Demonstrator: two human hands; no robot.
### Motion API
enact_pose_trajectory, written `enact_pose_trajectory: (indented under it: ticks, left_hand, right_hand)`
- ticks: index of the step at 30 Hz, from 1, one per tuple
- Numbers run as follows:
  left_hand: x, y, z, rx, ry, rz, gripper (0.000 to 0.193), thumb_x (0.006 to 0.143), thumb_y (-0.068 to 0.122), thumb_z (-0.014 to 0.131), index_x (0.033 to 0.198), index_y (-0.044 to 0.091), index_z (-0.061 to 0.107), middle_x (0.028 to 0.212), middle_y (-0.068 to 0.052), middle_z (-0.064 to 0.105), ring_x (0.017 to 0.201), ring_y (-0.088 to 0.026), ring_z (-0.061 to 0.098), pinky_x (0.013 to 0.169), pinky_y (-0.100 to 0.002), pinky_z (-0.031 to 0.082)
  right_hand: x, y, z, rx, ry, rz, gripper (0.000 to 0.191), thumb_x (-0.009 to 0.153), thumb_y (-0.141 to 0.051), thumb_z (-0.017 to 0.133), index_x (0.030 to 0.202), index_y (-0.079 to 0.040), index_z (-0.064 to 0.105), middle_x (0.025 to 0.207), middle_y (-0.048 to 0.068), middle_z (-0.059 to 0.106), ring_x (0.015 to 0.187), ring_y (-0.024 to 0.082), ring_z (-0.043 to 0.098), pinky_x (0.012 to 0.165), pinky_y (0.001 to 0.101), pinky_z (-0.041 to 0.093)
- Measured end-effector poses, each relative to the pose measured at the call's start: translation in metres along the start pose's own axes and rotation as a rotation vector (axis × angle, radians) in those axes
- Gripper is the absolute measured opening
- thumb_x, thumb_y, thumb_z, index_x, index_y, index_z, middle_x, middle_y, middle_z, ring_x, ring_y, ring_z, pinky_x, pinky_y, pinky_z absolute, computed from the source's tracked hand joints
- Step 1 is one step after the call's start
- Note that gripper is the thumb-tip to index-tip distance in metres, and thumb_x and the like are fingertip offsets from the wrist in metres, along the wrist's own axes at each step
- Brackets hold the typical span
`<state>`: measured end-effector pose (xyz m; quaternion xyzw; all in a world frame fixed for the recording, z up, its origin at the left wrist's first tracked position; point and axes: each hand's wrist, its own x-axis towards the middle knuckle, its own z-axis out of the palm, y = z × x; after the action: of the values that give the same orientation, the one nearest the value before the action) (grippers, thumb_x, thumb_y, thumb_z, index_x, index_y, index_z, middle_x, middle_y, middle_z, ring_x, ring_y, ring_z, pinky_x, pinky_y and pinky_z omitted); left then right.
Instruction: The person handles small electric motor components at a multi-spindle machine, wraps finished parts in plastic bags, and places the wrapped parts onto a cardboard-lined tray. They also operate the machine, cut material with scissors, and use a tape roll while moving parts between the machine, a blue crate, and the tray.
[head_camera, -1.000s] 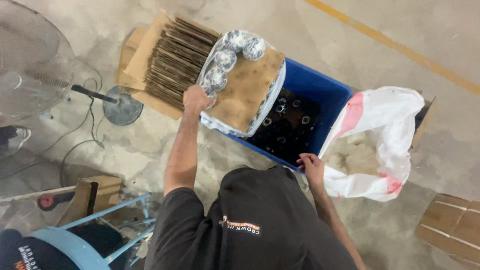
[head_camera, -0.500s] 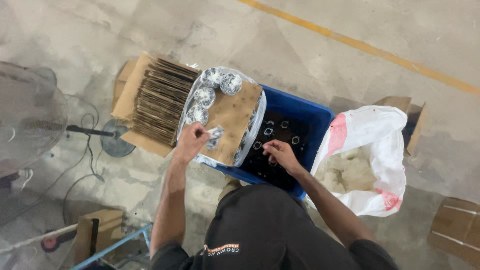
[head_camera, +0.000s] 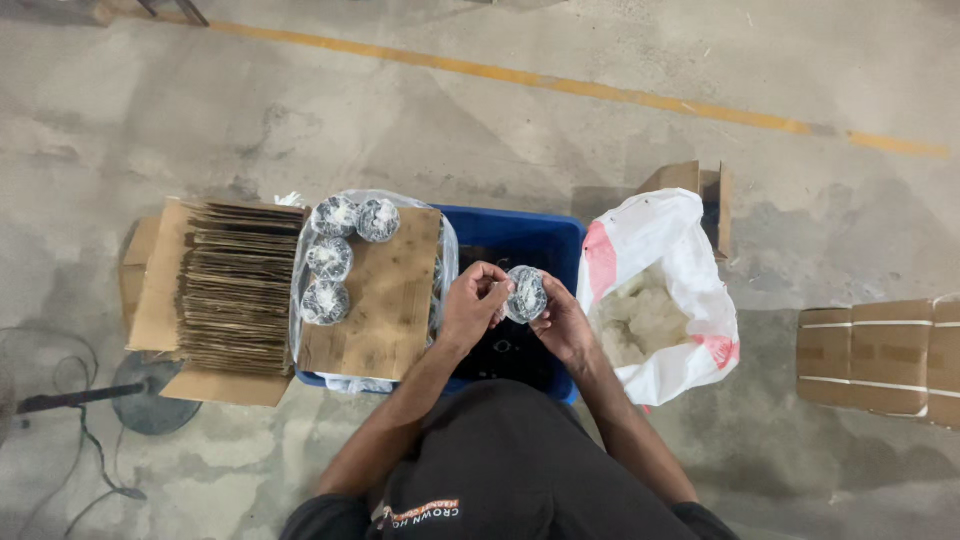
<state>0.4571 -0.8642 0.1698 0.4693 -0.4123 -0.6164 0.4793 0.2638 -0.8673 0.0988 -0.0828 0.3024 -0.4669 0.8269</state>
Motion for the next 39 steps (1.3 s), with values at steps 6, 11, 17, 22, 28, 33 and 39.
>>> enact_pose_trajectory:
  ticks: [6, 11, 17, 22, 28, 33, 39]
  left_hand:
    - [-0.016, -0.022, 0.022, 0.178, 0.037, 0.138, 0.018, 0.095, 0.01, 0.073, 0.11, 0.005, 0.066, 0.086, 0.001, 0.066, 0.073, -0.007, 0.06, 0.062, -0.025, 0.051]
    - [-0.05, -0.041, -0.003, 0.346, 0.062, 0.017, 0.027, 0.09, 0.009, 0.072, 0.116, 0.005, 0.065, 0.08, -0.002, 0.062, 0.071, -0.012, 0.062, 0.066, -0.03, 0.052]
    - [-0.11, -0.058, -0.059, 0.608, 0.138, -0.383, 0.036, 0.088, 0.023, 0.068, 0.121, 0.011, 0.06, 0.072, -0.01, 0.072, 0.063, -0.022, 0.068, 0.063, -0.039, 0.055]
    - [-0.105, -0.03, -0.146, 0.966, 0.857, -0.04, 0.021, 0.092, 0.031, 0.065, 0.101, 0.013, 0.07, 0.08, -0.012, 0.073, 0.074, -0.033, 0.072, 0.067, -0.047, 0.055]
    - [-0.065, 0.004, -0.228, 1.132, 0.967, -0.2, 0.029, 0.083, 0.039, 0.079, 0.085, 0.011, 0.076, 0.081, -0.015, 0.073, 0.079, -0.035, 0.07, 0.07, -0.048, 0.054]
    - [-0.045, 0.01, -0.236, 0.857, 0.904, -0.211, 0.023, 0.079, 0.029, 0.076, 0.081, 0.006, 0.076, 0.076, -0.012, 0.075, 0.073, -0.025, 0.074, 0.069, -0.038, 0.055]
    - [-0.055, 0.024, -0.227, 0.805, 0.66, 0.127, 0.015, 0.089, 0.016, 0.071, 0.084, 0.002, 0.068, 0.071, -0.006, 0.068, 0.064, -0.013, 0.064, 0.061, -0.03, 0.051]
  right_hand:
    - [-0.003, 0.031, -0.005, -0.136, 0.009, 0.083, 0.017, 0.104, -0.025, 0.055, 0.108, -0.01, 0.063, 0.083, -0.004, 0.062, 0.059, 0.005, 0.049, 0.048, 0.0195, 0.037]
    - [0.02, 0.058, -0.041, -0.323, 0.11, 0.2, 0.018, 0.103, -0.022, 0.051, 0.104, -0.01, 0.063, 0.082, 0.0, 0.065, 0.065, 0.009, 0.058, 0.053, 0.0231, 0.044]
    - [0.043, 0.054, -0.069, -1.469, -0.12, -0.271, 0.02, 0.11, -0.021, 0.055, 0.102, -0.005, 0.064, 0.082, 0.003, 0.063, 0.075, 0.012, 0.056, 0.068, 0.0278, 0.048]
    - [0.045, 0.056, -0.053, -1.381, -0.22, -0.189, 0.019, 0.107, -0.02, 0.059, 0.102, -0.003, 0.065, 0.081, 0.001, 0.064, 0.072, 0.007, 0.057, 0.066, 0.0255, 0.047]
    - [0.054, 0.044, -0.033, -1.264, -0.16, -0.119, 0.015, 0.1, -0.016, 0.066, 0.102, -0.002, 0.07, 0.079, -0.001, 0.067, 0.068, 0.004, 0.057, 0.062, 0.0223, 0.046]
    - [0.03, 0.056, -0.044, -1.135, -0.12, -0.033, 0.018, 0.096, -0.012, 0.069, 0.112, -0.002, 0.069, 0.077, 0.0, 0.066, 0.065, 0.005, 0.058, 0.059, 0.0226, 0.047]
    - [0.009, 0.071, -0.044, -0.822, 0.056, 0.07, 0.033, 0.093, -0.01, 0.072, 0.124, -0.003, 0.061, 0.074, 0.0, 0.061, 0.055, 0.008, 0.053, 0.049, 0.0255, 0.042]
